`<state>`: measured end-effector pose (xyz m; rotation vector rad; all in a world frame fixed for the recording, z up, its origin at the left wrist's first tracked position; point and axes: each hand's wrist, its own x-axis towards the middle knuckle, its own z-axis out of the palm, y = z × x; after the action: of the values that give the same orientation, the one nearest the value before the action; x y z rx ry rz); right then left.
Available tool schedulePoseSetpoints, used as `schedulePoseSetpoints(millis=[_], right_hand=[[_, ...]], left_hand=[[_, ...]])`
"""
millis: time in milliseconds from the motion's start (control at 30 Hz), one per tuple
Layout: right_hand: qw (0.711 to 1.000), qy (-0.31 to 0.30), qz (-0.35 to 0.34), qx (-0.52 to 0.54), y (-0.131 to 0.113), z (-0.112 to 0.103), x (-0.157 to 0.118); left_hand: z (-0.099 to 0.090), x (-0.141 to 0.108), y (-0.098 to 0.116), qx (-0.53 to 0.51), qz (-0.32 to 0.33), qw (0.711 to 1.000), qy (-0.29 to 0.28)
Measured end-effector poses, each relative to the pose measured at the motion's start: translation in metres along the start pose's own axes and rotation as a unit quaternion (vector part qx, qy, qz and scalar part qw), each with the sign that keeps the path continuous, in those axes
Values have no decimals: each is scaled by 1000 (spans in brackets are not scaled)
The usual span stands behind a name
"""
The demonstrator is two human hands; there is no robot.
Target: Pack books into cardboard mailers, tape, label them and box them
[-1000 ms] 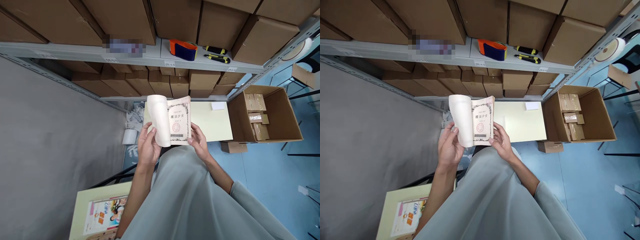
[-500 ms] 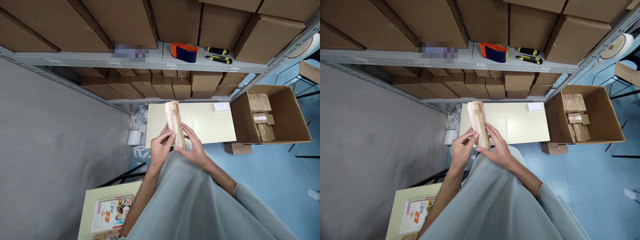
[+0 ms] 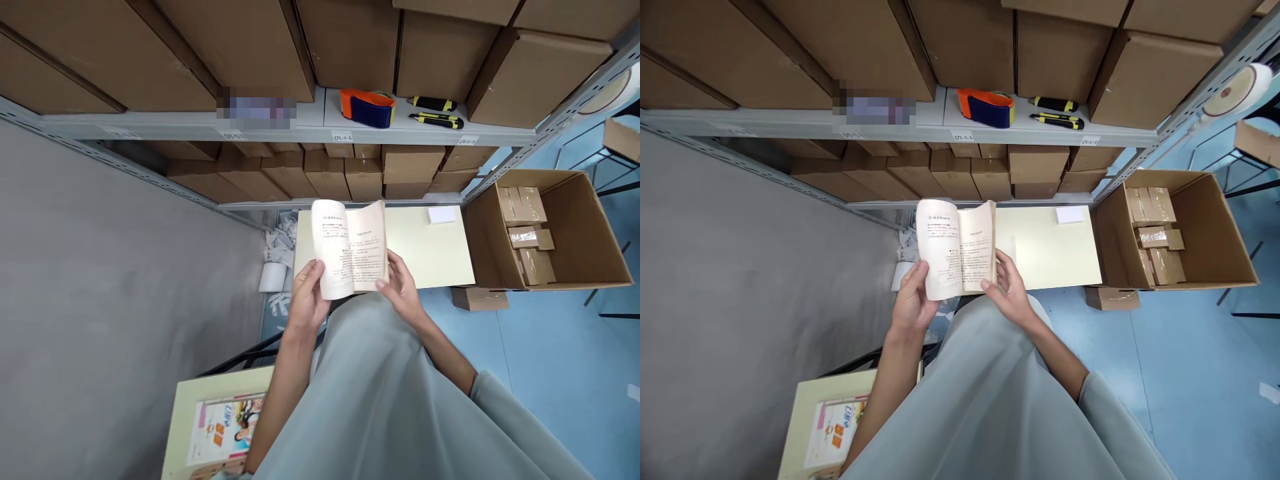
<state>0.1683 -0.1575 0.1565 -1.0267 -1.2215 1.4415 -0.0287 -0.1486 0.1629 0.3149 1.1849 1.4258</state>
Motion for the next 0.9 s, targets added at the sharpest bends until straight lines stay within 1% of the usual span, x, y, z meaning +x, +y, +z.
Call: schedulePoseSetpoints(millis=[133, 233, 500, 667, 900], right_hand=[[999, 7, -4, 34, 0, -9, 0], [998, 10, -13, 57, -1, -11, -1], [995, -14, 1, 96, 3, -19, 2], [997, -6, 10, 75, 3, -21, 5], [998, -13, 19, 50, 4, -25, 9]], left_hand=[[-7, 2, 7, -30, -9, 999, -22], [-7, 0, 8, -35, -11, 999, -21], [-5, -8, 17, -8, 13, 1000, -27], [-5, -11, 24, -9, 23, 999, -24], [-6, -13, 29, -5, 44, 999, -27]])
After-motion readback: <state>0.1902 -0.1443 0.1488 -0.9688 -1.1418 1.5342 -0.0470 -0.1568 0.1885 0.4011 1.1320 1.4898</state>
